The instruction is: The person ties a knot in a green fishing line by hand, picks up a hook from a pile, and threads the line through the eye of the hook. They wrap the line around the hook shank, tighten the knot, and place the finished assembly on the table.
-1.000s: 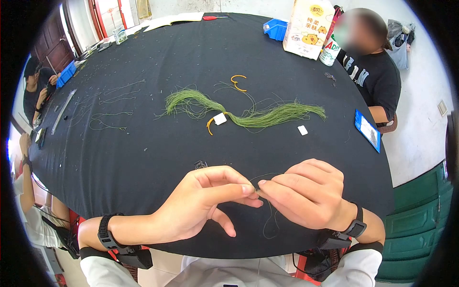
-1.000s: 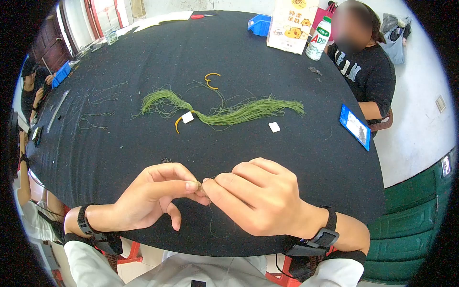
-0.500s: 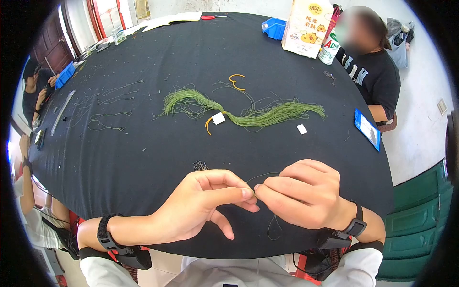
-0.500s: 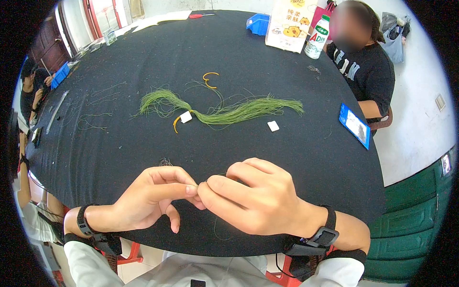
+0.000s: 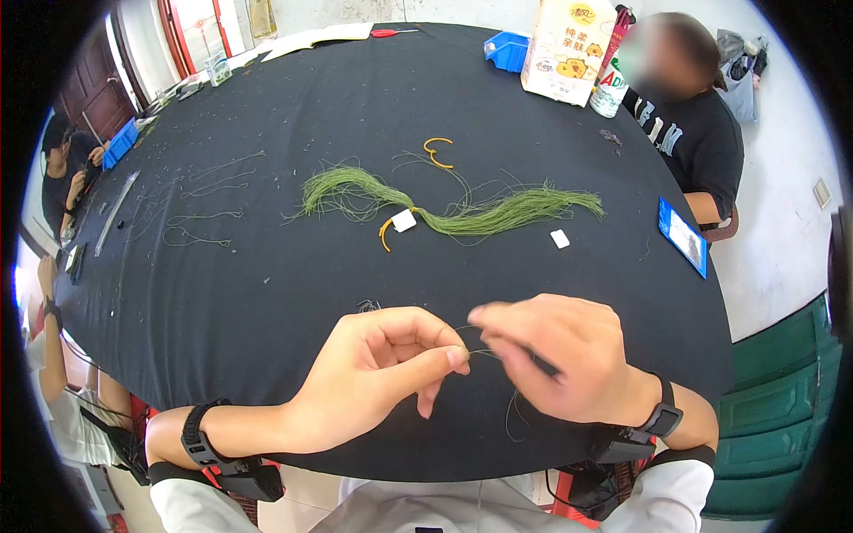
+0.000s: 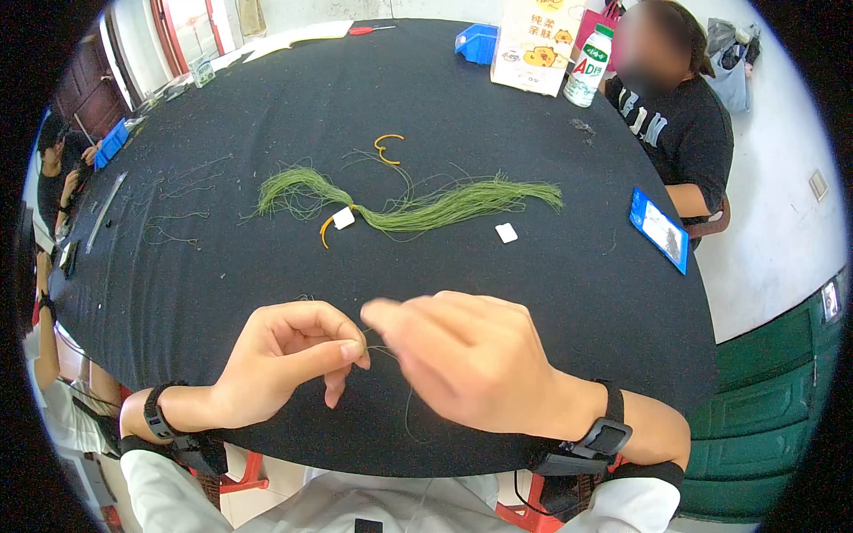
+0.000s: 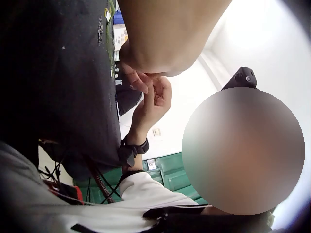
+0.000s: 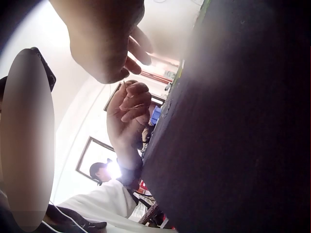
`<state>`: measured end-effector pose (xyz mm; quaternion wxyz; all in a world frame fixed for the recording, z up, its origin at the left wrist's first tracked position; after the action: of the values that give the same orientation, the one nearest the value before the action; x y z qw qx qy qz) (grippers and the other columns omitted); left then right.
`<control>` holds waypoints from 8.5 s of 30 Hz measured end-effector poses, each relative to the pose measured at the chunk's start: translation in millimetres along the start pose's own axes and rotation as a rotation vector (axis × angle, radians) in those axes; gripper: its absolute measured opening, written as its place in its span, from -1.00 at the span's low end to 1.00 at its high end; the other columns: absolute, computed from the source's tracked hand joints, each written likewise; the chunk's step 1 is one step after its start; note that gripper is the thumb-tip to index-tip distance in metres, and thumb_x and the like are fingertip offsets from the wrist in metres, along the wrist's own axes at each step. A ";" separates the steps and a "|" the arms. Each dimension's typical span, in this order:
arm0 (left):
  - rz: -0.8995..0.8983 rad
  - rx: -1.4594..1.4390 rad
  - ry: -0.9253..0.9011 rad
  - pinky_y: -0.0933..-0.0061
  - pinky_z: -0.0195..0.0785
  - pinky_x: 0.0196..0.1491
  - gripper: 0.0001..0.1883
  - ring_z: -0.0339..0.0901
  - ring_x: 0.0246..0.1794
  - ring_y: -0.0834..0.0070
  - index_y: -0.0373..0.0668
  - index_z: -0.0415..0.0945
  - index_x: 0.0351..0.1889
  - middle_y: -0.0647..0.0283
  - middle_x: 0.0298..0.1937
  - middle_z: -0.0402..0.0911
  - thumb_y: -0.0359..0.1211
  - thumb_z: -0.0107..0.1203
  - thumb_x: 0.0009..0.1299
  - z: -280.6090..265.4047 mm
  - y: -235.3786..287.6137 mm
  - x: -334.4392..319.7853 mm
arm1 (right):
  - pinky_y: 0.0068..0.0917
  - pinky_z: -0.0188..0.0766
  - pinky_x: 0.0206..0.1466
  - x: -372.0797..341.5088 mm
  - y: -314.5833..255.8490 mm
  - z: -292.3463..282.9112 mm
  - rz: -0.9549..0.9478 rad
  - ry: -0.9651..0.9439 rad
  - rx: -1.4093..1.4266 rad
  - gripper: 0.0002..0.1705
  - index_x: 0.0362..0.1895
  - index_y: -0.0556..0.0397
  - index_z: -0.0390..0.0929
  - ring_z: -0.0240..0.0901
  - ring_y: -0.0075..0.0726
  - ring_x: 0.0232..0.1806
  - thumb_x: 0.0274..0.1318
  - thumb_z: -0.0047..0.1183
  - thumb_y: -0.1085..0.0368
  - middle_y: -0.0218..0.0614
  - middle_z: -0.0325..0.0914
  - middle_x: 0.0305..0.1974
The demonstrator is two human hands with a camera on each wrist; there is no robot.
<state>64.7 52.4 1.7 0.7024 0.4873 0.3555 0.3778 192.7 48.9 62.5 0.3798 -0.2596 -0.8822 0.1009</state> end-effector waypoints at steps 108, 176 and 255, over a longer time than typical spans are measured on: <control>0.156 0.133 0.037 0.69 0.24 -0.49 -0.91 0.39 -0.49 0.72 -0.33 0.46 -0.23 0.28 -0.34 0.51 -0.49 0.05 0.37 -9.5 4.7 15.8 | -0.79 0.18 -0.71 -35.5 53.2 52.2 0.935 -0.564 1.057 -0.81 -0.15 0.11 0.48 0.46 -0.67 -0.54 0.28 -0.08 0.28 -0.37 0.57 -0.43; 0.935 0.885 -0.049 0.37 0.45 -0.34 -0.73 0.53 -0.39 0.21 -0.40 0.45 -0.28 0.05 -0.32 0.52 -0.69 0.16 0.04 24.3 42.4 -11.0 | -0.47 0.37 -0.59 -1.6 22.0 5.8 0.213 -0.037 0.173 -0.82 -0.29 0.08 0.58 0.51 -0.27 -0.61 -0.08 0.19 0.46 -0.24 0.56 -0.53; 1.081 0.912 0.002 0.45 0.43 -0.46 -0.72 0.53 -0.48 0.27 -0.43 0.46 -0.30 0.04 -0.38 0.52 -0.71 0.20 -0.01 27.8 53.0 -23.5 | -0.49 0.37 -0.57 -3.4 20.5 13.7 0.216 -0.075 0.363 -0.82 -0.27 0.12 0.57 0.52 -0.31 -0.60 -0.05 0.11 0.51 -0.26 0.58 -0.51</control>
<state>68.2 32.9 62.9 0.1420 0.8408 0.1874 0.4876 192.6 64.6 43.3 0.3739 -0.2762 -0.8301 0.3078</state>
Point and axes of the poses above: each hand's wrist, its own x-axis towards the middle knuckle, its own z-axis out of the palm, y = z × x, the point moved 8 cm from there along x, towards the middle knuckle
